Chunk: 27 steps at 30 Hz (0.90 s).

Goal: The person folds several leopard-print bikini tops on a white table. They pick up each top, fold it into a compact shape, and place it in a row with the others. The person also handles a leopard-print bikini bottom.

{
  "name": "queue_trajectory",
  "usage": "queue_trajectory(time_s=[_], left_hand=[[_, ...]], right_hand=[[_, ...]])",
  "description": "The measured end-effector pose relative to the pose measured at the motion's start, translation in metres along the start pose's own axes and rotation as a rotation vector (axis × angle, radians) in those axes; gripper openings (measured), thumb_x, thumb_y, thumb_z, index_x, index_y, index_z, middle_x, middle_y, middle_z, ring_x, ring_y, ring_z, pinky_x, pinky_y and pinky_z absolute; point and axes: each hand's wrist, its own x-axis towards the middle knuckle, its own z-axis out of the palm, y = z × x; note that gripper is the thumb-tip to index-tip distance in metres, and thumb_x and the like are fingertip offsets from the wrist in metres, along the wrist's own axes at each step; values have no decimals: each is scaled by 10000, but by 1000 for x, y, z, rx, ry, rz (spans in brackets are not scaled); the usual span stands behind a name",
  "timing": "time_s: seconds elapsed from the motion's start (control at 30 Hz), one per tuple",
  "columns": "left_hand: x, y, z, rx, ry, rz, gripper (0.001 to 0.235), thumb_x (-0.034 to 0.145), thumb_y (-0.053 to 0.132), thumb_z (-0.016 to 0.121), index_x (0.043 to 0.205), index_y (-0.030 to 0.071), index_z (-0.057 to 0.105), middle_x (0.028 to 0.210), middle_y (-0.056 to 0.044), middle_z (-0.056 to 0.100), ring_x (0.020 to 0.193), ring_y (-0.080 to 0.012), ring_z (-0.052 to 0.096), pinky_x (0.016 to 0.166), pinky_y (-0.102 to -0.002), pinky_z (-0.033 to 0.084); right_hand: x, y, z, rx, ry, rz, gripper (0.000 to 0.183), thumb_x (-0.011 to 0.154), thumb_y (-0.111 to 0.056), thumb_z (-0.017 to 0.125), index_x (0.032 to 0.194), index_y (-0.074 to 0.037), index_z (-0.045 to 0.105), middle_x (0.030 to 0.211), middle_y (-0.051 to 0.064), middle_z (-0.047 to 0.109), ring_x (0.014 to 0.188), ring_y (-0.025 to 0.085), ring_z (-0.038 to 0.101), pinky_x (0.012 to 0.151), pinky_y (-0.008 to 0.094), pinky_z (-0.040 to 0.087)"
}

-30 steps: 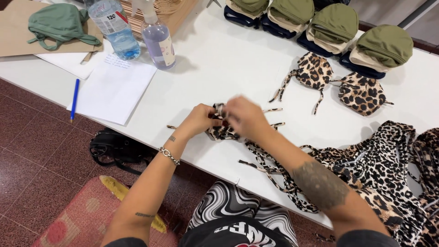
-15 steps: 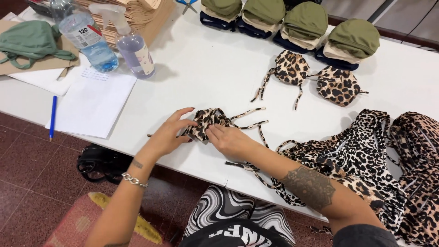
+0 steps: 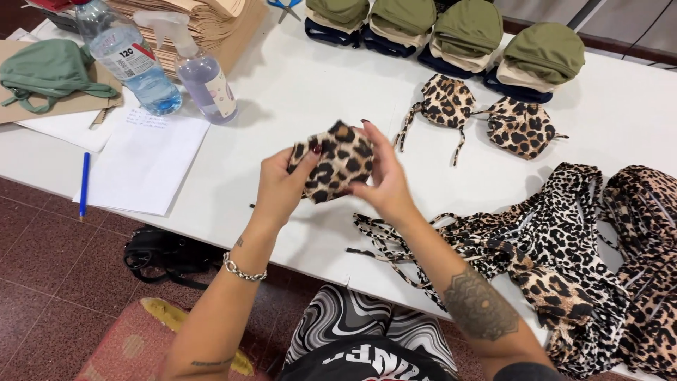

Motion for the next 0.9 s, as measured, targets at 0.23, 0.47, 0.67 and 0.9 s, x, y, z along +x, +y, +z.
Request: queue_trajectory(time_s=[0.23, 0.47, 0.67, 0.9], left_hand=[[-12, 88, 43, -500, -37, -147, 263, 902, 245, 813, 984, 1, 755, 749, -149, 749, 659, -177, 727, 567, -329, 640], [-6, 78, 25, -815, -239, -305, 272, 1012, 259, 660, 1191, 55, 683, 1071, -166, 760, 984, -285, 762, 861, -436, 630], [-1, 60, 18, -595, -426, -294, 372, 986, 284, 684, 1228, 2, 673, 1027, -203, 752, 935, -308, 769, 795, -451, 651], [16, 54, 72, -498, -460, -237, 355, 991, 230, 701, 1234, -27, 674, 1092, -206, 750, 1021, -296, 743, 874, -460, 620]], right_hand=[[-32, 25, 33, 73, -144, 338, 1016, 664, -152, 975, 1502, 16, 427, 1462, 199, 554, 1361, 319, 522, 1159, 445, 431], [-35, -4, -9, 679, -220, 650, 260, 924, -2, 730, 747, -73, 553, 490, -35, 410, 379, 27, 302, 320, 182, 302], [-26, 14, -85, 655, -123, 612, 165, 972, -170, 685, 1041, -26, 642, 666, -25, 513, 456, -9, 377, 343, 122, 320], [18, -50, -54, 464, 161, 659, 374, 970, -252, 612, 1216, 26, 565, 1000, 192, 598, 813, 195, 555, 701, 319, 469]])
